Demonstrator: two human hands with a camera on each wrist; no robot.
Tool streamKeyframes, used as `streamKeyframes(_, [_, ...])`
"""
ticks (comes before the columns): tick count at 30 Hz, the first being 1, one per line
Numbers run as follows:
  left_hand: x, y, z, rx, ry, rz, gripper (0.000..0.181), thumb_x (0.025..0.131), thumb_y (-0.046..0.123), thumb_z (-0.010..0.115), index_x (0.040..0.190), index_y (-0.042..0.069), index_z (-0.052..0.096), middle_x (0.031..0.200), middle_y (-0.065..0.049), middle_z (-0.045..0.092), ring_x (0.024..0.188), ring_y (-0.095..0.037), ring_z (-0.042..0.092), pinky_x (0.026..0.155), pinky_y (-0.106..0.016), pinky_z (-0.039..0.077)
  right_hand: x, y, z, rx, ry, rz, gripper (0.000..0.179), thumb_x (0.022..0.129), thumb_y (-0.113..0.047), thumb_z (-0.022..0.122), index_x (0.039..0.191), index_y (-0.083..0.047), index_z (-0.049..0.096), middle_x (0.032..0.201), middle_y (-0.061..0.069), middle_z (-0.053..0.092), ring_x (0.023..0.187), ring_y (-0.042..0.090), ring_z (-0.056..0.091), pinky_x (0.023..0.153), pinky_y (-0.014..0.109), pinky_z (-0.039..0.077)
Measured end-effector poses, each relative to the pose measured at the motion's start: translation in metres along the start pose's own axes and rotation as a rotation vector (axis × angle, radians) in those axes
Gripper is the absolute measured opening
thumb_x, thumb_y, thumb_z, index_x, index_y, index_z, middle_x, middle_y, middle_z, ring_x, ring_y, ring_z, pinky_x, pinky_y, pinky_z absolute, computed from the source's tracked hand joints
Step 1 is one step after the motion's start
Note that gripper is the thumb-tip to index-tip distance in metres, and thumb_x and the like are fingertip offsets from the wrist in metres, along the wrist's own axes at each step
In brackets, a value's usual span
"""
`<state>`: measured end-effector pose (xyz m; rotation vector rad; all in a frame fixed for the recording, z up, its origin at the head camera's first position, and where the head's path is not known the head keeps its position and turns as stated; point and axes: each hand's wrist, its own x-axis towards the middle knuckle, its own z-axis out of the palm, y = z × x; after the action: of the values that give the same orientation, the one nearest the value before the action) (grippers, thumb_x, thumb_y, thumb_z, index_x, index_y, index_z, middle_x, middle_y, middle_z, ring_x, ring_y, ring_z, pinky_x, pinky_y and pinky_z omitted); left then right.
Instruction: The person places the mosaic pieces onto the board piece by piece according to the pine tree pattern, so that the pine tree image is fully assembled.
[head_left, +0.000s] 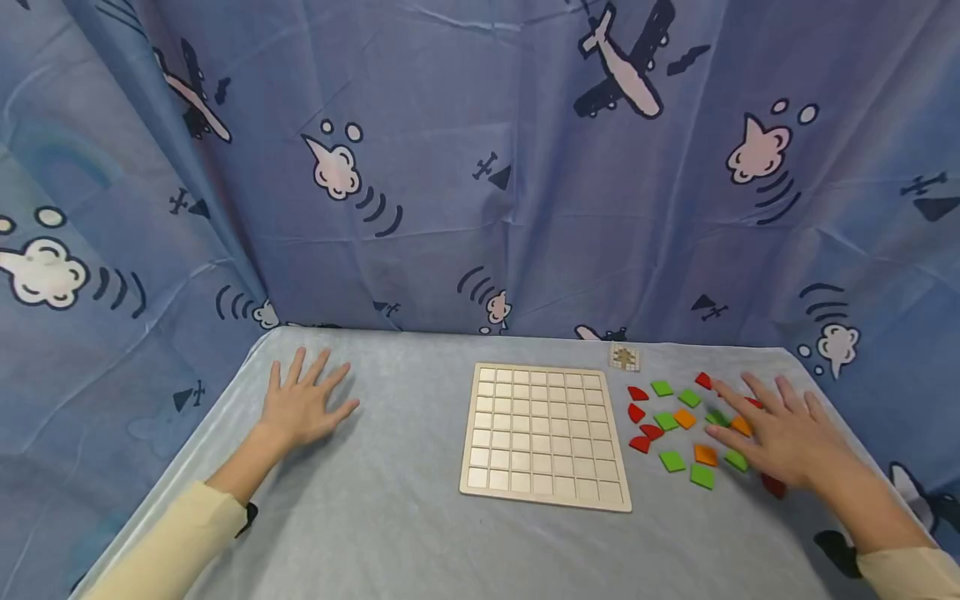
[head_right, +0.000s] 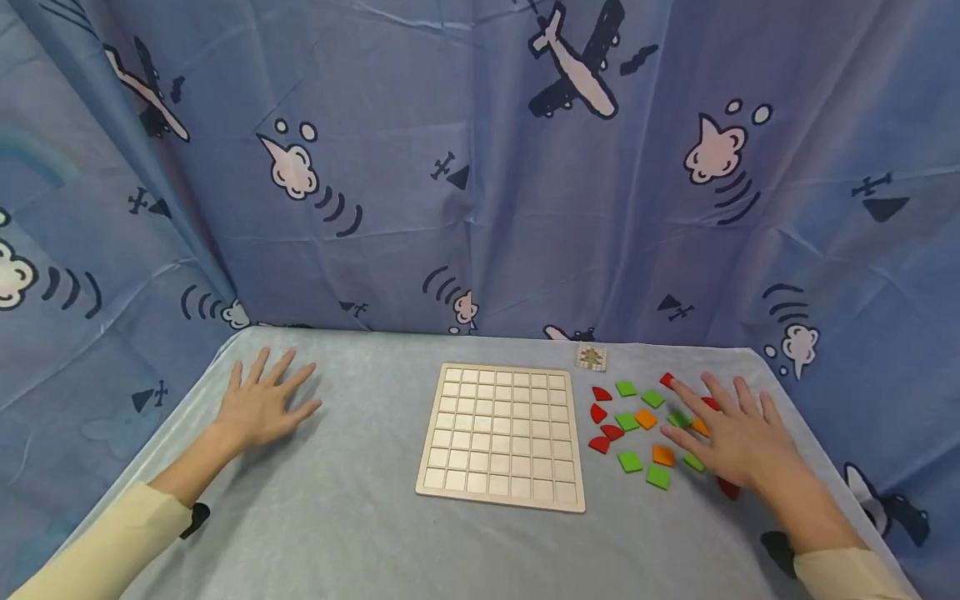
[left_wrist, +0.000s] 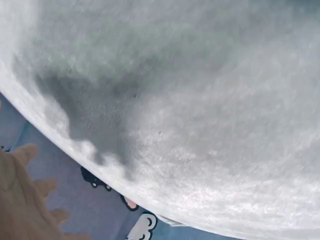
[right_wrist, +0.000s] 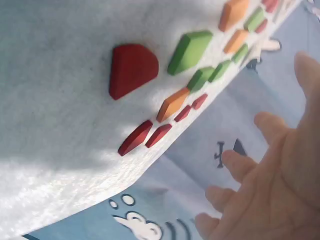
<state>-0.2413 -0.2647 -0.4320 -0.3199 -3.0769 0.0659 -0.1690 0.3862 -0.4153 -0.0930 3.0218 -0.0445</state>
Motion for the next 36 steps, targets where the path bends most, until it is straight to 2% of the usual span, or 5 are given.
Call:
streamKeyframes(11, [0.031,0.017,-0.015,-0.528,-0.107,0.128,0.065,0.099,0.053,0.050,0.146,0.009,0.044,0.144,-0.022,0.053,0.128,-0.044,0.054,0.103,-0.058,0.046,0.001,0.039,-0.014,0.427,0.085,-0.064,0.072,0.099,-0.043,0.056,0.151,0.000,0.031,0.147,0.036,0.038,0.125,0.055,0.045,0.092,0.069,0.045])
streamKeyframes(14, [0.029,0.030,-0.013,-0.711,-0.154,0.179,0.059,0.098,0.046,0.057,0.143,0.009,0.048,0.137,-0.018,0.059,0.122,-0.037,0.059,0.101,-0.048,0.051,-0.004,0.048,-0.007,0.498,0.121,-0.044,0.060,0.098,-0.039,0.060,0.142,0.000,0.046,0.134,0.022,0.056,0.104,0.016,0.067,0.078,0.040,0.060])
streamKeyframes(18, [0.025,0.049,-0.007,-0.841,-0.166,0.254,0.052,0.096,0.040,0.063,0.137,0.009,0.054,0.131,-0.014,0.063,0.116,-0.030,0.063,0.098,-0.044,0.054,-0.005,0.058,-0.001,0.567,0.165,-0.047,0.051,0.095,-0.034,0.067,0.133,-0.001,0.057,0.109,-0.023,0.060,0.086,-0.023,0.049,0.065,0.015,0.051])
streamKeyframes(22, [0.022,0.067,-0.001,-0.904,-0.187,0.320,0.050,0.095,0.036,0.067,0.134,0.007,0.056,0.128,-0.015,0.064,0.113,-0.028,0.065,0.097,-0.042,0.054,0.001,0.063,0.001,0.585,0.185,-0.049,0.050,0.092,-0.034,0.070,0.129,-0.001,0.060,0.099,-0.040,0.050,0.084,-0.022,0.050,0.064,0.016,0.052])
streamKeyframes(36, [0.022,0.100,0.004,-0.934,-0.220,0.361,0.055,0.088,0.034,0.075,0.133,0.009,0.057,0.129,-0.012,0.064,0.113,-0.028,0.065,0.094,-0.036,0.056,0.031,0.060,-0.002,0.593,0.136,-0.065,0.052,0.091,-0.037,0.071,0.130,-0.003,0.059,0.111,-0.015,0.058,0.085,-0.019,0.051,0.067,0.019,0.054])
